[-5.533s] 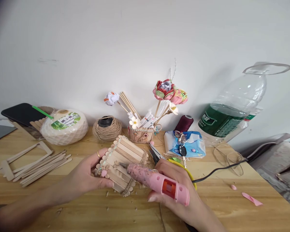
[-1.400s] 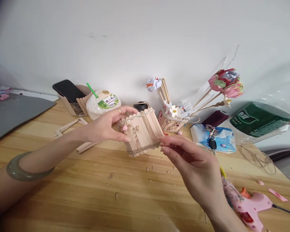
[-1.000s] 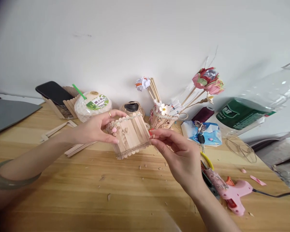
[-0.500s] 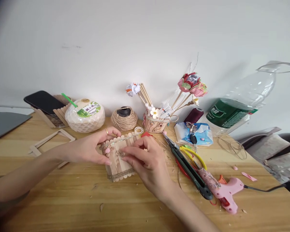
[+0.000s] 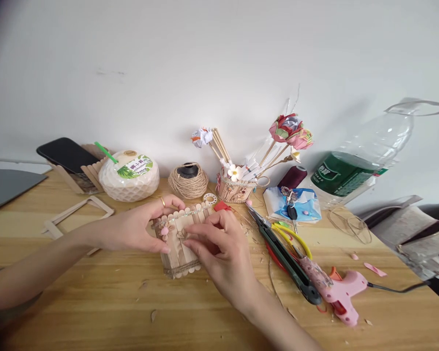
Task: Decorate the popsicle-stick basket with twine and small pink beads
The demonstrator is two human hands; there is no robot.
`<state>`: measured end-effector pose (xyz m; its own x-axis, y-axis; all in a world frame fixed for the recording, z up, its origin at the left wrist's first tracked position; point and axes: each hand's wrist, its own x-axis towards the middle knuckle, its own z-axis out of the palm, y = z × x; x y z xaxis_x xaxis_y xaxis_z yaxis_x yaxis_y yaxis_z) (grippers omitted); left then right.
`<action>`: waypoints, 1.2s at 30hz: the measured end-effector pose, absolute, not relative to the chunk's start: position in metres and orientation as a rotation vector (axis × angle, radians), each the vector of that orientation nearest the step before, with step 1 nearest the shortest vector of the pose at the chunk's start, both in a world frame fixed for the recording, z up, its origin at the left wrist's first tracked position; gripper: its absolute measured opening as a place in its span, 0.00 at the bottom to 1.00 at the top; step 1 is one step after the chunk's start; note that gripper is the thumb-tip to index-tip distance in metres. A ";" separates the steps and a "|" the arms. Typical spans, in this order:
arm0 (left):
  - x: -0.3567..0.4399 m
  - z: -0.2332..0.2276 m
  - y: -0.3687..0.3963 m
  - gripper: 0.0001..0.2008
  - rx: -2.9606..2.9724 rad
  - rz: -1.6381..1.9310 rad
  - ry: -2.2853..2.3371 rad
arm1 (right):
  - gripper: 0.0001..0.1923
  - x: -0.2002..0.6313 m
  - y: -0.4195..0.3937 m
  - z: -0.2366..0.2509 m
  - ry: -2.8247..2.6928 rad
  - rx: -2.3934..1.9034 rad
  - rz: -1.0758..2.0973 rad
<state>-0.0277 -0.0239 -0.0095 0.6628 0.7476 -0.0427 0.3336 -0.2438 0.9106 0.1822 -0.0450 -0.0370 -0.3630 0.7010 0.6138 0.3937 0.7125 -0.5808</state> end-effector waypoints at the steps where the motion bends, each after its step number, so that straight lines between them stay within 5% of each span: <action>1: -0.028 -0.010 -0.024 0.25 1.838 0.497 0.861 | 0.10 0.182 -0.045 -0.037 -1.990 -0.839 0.427; 27: -0.026 -0.008 -0.023 0.25 1.800 0.486 0.845 | 0.02 0.198 -0.045 -0.021 -1.798 -0.926 0.747; 36: -0.028 -0.010 -0.023 0.25 1.825 0.482 0.846 | 0.03 0.195 -0.046 -0.014 -2.008 -0.983 0.612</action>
